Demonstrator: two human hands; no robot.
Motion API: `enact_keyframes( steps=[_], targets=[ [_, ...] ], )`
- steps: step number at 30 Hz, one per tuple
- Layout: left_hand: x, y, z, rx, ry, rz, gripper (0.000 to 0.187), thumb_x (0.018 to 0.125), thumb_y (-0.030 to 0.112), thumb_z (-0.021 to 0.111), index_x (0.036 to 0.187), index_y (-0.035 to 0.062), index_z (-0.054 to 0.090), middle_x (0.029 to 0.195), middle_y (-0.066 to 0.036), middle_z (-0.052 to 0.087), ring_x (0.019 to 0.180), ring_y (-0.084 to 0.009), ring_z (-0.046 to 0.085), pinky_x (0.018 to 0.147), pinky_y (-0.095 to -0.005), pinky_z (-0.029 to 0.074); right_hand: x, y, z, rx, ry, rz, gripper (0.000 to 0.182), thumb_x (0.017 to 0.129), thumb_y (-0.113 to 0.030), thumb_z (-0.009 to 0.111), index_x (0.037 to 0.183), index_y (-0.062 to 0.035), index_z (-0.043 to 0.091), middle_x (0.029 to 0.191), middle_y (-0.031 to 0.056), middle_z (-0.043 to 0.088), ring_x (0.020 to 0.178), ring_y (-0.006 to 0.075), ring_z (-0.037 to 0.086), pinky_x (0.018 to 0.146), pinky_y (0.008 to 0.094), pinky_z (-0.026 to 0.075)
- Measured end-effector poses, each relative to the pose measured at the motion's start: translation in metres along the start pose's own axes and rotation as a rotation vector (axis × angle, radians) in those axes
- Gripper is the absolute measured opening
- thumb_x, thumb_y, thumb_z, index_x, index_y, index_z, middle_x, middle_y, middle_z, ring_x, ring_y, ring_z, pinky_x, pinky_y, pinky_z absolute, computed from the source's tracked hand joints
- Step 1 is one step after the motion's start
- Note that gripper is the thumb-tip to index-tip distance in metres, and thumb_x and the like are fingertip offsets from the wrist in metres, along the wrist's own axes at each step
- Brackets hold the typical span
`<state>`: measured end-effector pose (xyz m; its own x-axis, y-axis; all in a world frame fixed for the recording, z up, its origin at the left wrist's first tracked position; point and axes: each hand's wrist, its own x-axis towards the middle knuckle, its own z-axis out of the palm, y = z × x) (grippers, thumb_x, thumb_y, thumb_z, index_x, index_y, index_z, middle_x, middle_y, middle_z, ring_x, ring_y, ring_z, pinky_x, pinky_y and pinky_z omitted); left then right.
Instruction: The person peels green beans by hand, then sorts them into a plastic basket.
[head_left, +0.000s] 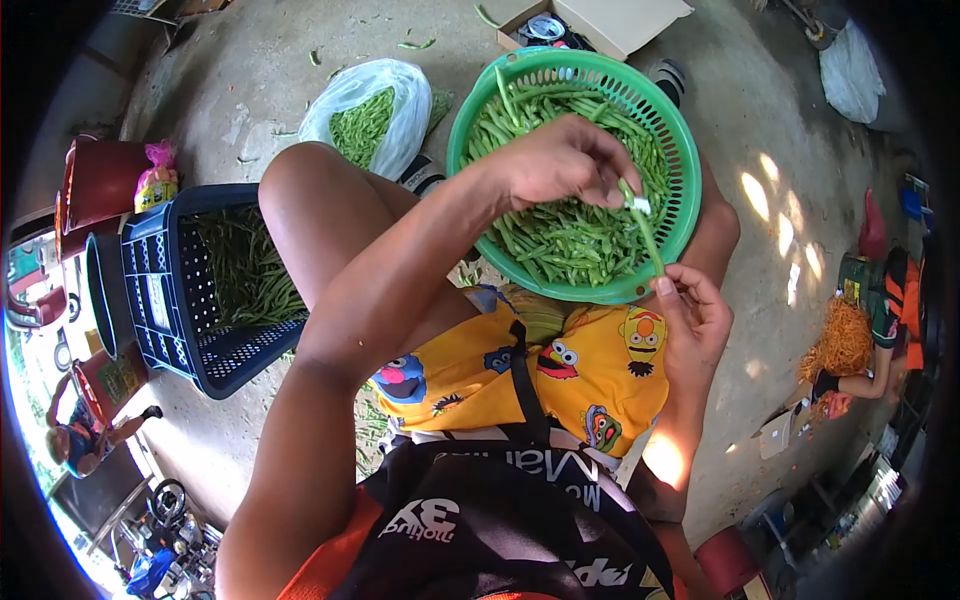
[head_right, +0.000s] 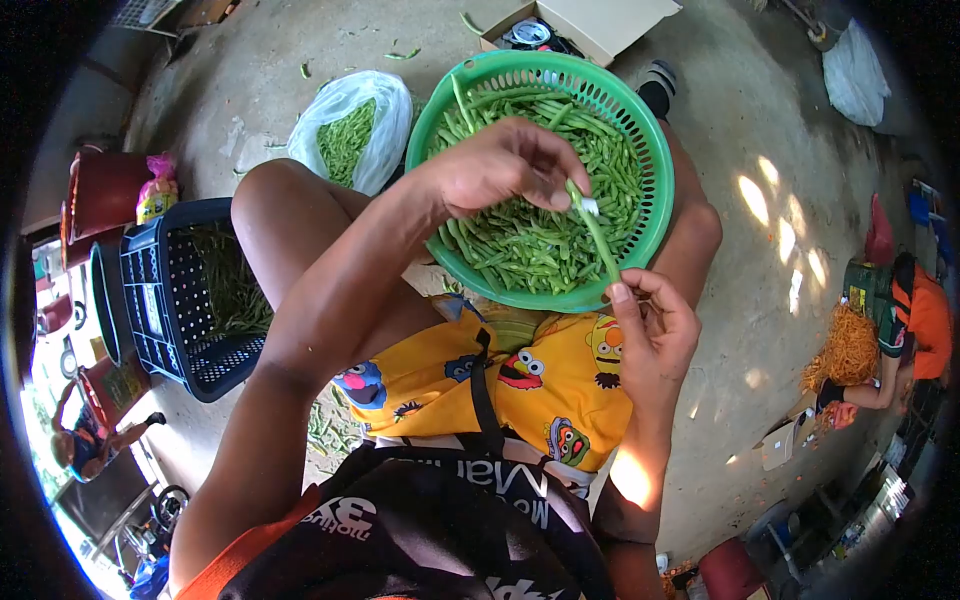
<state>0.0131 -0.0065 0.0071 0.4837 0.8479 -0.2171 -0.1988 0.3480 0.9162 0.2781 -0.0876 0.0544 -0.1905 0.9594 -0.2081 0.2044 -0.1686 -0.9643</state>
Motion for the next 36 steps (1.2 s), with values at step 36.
enact_keyframes(
  steps=[36],
  targets=[
    [-0.006,0.003,0.006,-0.103,-0.020,-0.017,0.028,0.081,-0.003,0.076,0.109,-0.0051,0.073,0.087,-0.003,0.071,0.080,-0.0088,0.066,0.079,-0.0220,0.051,0.016,0.002,0.019,0.052,-0.023,0.089,0.018,0.099,-0.004,0.068,0.110,0.0096,0.067,0.098,0.0101,0.070,0.092,0.0130,0.067,0.084,0.0253,0.054]
  ],
)
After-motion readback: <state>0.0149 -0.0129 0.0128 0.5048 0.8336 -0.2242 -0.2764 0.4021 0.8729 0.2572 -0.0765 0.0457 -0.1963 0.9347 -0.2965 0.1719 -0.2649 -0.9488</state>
